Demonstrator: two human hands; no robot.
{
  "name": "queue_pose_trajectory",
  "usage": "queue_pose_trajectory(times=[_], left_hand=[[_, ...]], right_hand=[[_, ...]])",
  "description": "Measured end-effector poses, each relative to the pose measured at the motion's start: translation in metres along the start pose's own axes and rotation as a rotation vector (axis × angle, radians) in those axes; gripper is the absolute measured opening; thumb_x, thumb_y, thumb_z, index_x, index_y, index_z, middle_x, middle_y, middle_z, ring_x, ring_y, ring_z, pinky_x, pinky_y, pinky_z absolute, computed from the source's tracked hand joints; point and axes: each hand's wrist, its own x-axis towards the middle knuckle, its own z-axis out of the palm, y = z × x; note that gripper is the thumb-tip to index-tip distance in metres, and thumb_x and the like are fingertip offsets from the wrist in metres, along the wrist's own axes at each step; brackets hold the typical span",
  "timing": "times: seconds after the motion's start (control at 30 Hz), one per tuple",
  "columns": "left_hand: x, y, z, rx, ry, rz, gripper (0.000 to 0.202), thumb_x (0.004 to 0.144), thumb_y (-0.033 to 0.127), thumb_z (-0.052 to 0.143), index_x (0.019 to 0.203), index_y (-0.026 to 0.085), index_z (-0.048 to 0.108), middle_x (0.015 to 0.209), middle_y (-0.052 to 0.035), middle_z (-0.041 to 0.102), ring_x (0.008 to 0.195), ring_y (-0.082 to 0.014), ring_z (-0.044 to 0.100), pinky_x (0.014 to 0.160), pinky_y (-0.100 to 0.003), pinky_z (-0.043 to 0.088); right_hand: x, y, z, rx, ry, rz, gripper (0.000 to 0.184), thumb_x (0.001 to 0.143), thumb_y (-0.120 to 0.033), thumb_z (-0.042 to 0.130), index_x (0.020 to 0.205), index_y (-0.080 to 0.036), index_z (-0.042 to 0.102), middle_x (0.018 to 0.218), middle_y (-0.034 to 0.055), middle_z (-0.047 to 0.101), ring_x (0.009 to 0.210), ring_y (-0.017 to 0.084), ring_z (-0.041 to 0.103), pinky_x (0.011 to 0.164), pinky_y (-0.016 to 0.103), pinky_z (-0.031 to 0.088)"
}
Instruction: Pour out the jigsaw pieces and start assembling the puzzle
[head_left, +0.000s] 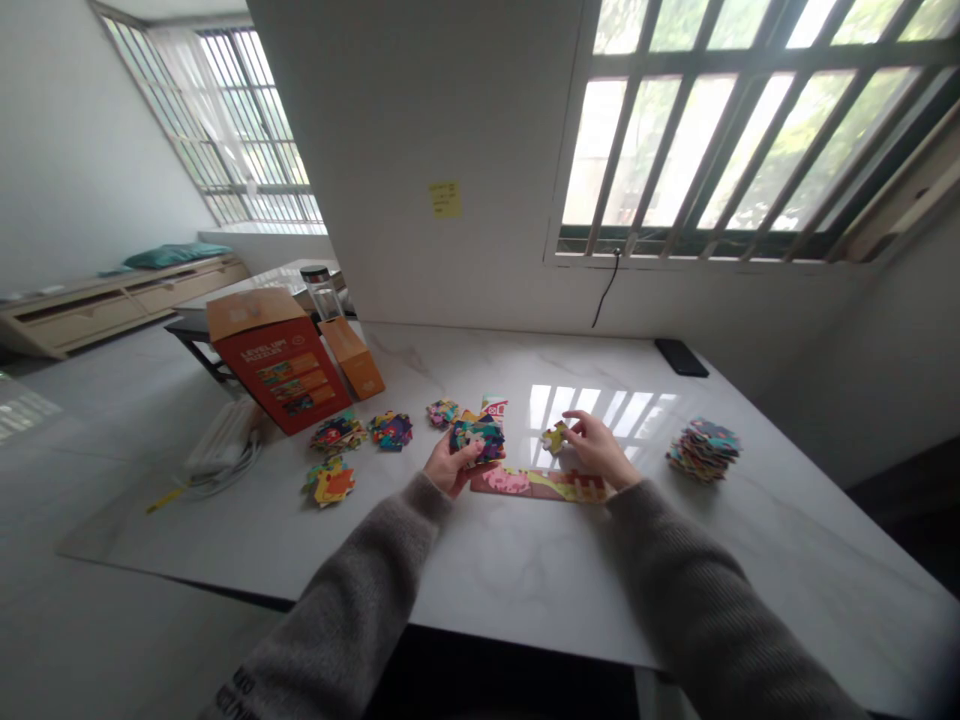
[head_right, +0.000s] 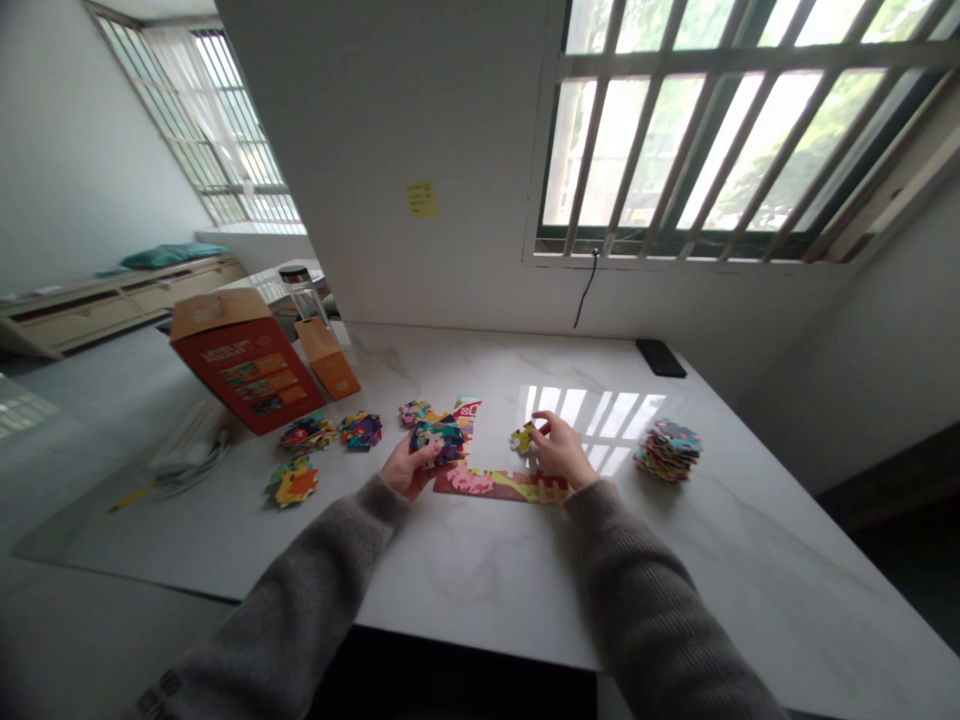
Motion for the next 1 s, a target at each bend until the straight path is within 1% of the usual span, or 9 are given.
queue_pose_trajectory(times=[0.17,0.23,0.33,0.37,0.43,0.53,0.63,0.8,1.0], left_hand=[[-0.002,-0.005,0.01,0.024,-0.029,0.022,0.063,0.058,0.022,0.088,0.11,0.015,0.053,0.089,-0.009,0.073,0.077,-0.0274,0.074,0.069,-0.037,0.062],[-0.002,-0.008,0.013,0.022,-0.011,0.047,0.065,0.056,0.021,0.089,0.109,0.015,0.053,0.089,-0.0084,0.073,0.075,-0.0258,0.074,0.068,-0.036,0.062],[-0.002,-0.012,0.014,0.037,0.025,0.095,0.065,0.054,0.019,0.09,0.108,0.014,0.055,0.09,-0.0083,0.073,0.075,-0.0239,0.073,0.065,-0.034,0.062],[-0.001,-0.013,0.013,0.05,0.027,0.101,0.065,0.053,0.019,0.09,0.108,0.014,0.056,0.091,-0.0089,0.073,0.075,-0.0238,0.072,0.063,-0.033,0.062],[-0.001,-0.014,0.012,0.067,0.017,0.086,0.063,0.055,0.019,0.089,0.109,0.013,0.057,0.092,-0.0105,0.073,0.074,-0.0244,0.072,0.061,-0.033,0.062],[0.0,-0.011,0.01,0.012,0.019,0.024,0.056,0.063,0.024,0.083,0.112,0.014,0.056,0.095,-0.0113,0.073,0.078,-0.027,0.072,0.063,-0.038,0.062],[0.0,-0.008,0.008,-0.032,0.04,0.003,0.051,0.07,0.026,0.075,0.116,0.016,0.054,0.096,-0.0113,0.073,0.083,-0.0298,0.073,0.066,-0.04,0.062],[0.0,-0.007,0.008,0.013,0.055,0.054,0.058,0.067,0.025,0.08,0.116,0.016,0.051,0.093,-0.0106,0.072,0.077,-0.0276,0.074,0.059,-0.033,0.062],[0.001,-0.014,0.011,0.043,0.113,0.135,0.064,0.052,0.024,0.09,0.105,0.014,0.055,0.084,-0.0053,0.071,0.066,-0.0198,0.07,0.052,-0.029,0.06]], right_hand=[[-0.008,-0.012,-0.003,-0.298,0.115,-0.093,0.026,0.077,-0.029,0.063,0.1,-0.018,0.07,0.087,0.0095,0.062,0.082,0.024,0.058,0.075,0.035,0.042],[-0.018,-0.033,0.0,-0.174,0.135,-0.175,0.025,0.083,-0.034,0.057,0.1,-0.019,0.067,0.09,0.0098,0.061,0.082,0.023,0.057,0.077,0.035,0.043],[-0.037,-0.068,0.015,0.209,-0.104,-0.225,0.03,0.092,-0.044,0.046,0.108,-0.021,0.06,0.074,0.0017,0.059,0.065,0.017,0.054,0.063,0.03,0.043],[-0.043,-0.077,0.022,0.262,-0.166,-0.244,0.03,0.09,-0.045,0.052,0.108,-0.022,0.059,0.073,0.0002,0.058,0.064,0.017,0.053,0.06,0.029,0.042],[-0.052,-0.09,0.035,0.272,-0.154,-0.242,0.025,0.083,-0.046,0.063,0.091,-0.022,0.059,0.067,-0.0017,0.055,0.059,0.015,0.049,0.056,0.027,0.037],[-0.057,-0.094,0.043,0.272,-0.073,-0.175,0.031,0.078,-0.048,0.068,0.071,-0.022,0.053,0.061,-0.0026,0.052,0.056,0.013,0.044,0.053,0.026,0.033],[-0.055,-0.092,0.037,0.478,-0.068,-0.061,0.037,0.078,-0.052,0.067,0.069,-0.023,0.048,0.057,-0.0044,0.048,0.052,0.012,0.041,0.05,0.026,0.033],[-0.056,-0.095,0.026,0.967,-0.277,0.079,0.042,0.076,-0.054,0.07,0.078,-0.023,0.042,0.067,-0.0047,0.056,0.052,0.011,0.049,0.049,0.025,0.04],[-0.063,-0.096,0.04,0.777,-0.321,0.021,0.038,0.075,-0.049,0.072,0.088,-0.022,0.048,0.067,-0.0062,0.055,0.047,0.009,0.049,0.045,0.024,0.041]])
